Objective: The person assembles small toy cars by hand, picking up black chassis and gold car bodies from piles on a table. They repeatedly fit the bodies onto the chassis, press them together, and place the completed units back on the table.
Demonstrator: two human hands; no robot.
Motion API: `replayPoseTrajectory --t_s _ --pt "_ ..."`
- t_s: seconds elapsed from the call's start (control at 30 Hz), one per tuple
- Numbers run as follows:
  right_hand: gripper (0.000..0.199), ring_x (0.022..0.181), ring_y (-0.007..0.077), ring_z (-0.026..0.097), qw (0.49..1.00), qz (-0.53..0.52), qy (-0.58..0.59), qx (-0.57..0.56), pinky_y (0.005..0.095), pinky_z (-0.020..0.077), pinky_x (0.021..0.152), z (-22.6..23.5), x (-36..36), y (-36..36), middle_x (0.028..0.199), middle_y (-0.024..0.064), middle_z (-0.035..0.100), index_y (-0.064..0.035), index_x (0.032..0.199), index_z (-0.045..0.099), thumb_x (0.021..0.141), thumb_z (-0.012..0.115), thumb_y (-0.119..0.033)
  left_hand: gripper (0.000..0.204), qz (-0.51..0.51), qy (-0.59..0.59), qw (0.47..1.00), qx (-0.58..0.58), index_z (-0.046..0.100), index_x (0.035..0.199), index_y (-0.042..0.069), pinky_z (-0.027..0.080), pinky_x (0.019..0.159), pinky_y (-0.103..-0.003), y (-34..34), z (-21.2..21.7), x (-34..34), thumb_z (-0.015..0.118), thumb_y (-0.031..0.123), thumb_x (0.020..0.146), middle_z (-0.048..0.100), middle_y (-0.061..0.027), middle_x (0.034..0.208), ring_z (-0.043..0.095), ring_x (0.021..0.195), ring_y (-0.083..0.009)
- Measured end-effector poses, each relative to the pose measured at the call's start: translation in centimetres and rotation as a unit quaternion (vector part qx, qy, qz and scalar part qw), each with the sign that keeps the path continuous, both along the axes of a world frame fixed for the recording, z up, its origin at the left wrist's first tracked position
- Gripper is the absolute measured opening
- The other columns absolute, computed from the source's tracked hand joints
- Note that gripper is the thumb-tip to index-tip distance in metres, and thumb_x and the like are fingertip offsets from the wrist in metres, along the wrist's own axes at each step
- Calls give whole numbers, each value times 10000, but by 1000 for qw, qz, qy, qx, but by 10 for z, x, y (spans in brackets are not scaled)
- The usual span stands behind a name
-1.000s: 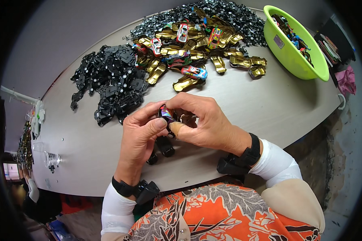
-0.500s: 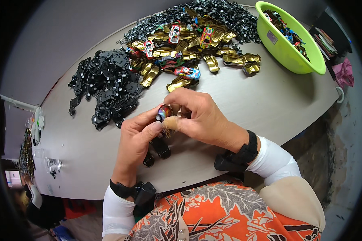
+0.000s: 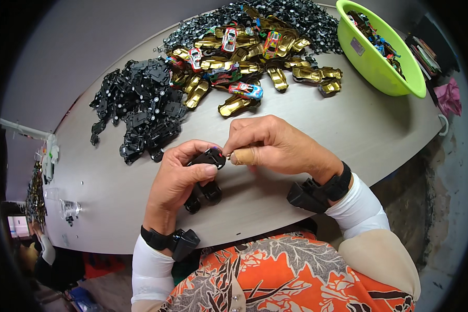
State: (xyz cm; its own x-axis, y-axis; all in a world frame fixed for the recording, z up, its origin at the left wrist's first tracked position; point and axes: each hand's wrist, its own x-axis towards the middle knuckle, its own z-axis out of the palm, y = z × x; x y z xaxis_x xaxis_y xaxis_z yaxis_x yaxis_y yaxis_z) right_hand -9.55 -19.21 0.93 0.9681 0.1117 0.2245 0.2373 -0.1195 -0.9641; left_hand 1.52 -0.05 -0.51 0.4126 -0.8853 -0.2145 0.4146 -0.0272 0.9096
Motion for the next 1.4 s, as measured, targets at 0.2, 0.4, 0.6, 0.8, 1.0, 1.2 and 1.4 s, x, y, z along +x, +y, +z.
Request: replayPoseTrajectory --t_s 0.2,0.4,0.6,0.8,1.0,1.2,1.4 --pt "111 610 65 503 985 -4 174 22 204 399 513 7 -1 7 752 17 513 18 806 567 823 622 -77 274 -11 -6 1000 25 603 979 8 444 625 -169 -1 8 -5 699 37 724 607 4 838 537 714 -35" --pt "57 602 49 478 962 1 270 31 202 385 498 18 0 9 714 -5 531 -3 837 570 810 599 -45 235 -16 -63 998 22 596 957 -1 440 617 -163 0 6 -9 681 56 745 594 15 824 527 706 -26" --pt "108 627 140 529 984 -66 144 -76 288 426 591 -6 1 22 684 71 591 6 843 578 746 606 -34 153 -4 -138 988 75 596 921 7 395 548 -186 -3 3 -20 606 9 768 552 46 736 471 634 -14" --pt "103 589 115 523 991 -71 87 -74 270 418 546 -11 2 21 674 62 577 8 848 573 755 595 -31 180 8 -121 989 86 593 936 4 387 545 -187 -4 8 -19 590 5 757 544 35 726 470 633 -19" --pt "152 537 58 483 975 -69 196 73 208 382 463 5 1 12 713 -3 544 -7 950 573 800 555 -28 267 16 -19 997 73 586 1015 3 385 549 -172 -2 15 -4 554 2 750 547 12 778 472 622 -23" --pt "201 587 73 492 986 -52 160 4 231 403 531 -2 2 15 727 19 547 4 981 578 784 537 -2 315 115 -27 993 12 559 1027 -4 387 520 -157 -2 9 -7 655 -16 727 573 3 775 485 601 -15" --pt "182 750 115 517 987 -31 155 -15 254 426 684 4 1 16 817 60 568 10 928 590 750 550 10 262 146 25 988 -45 586 997 13 457 619 -173 -6 3 -13 687 20 756 608 -3 837 554 703 -43"
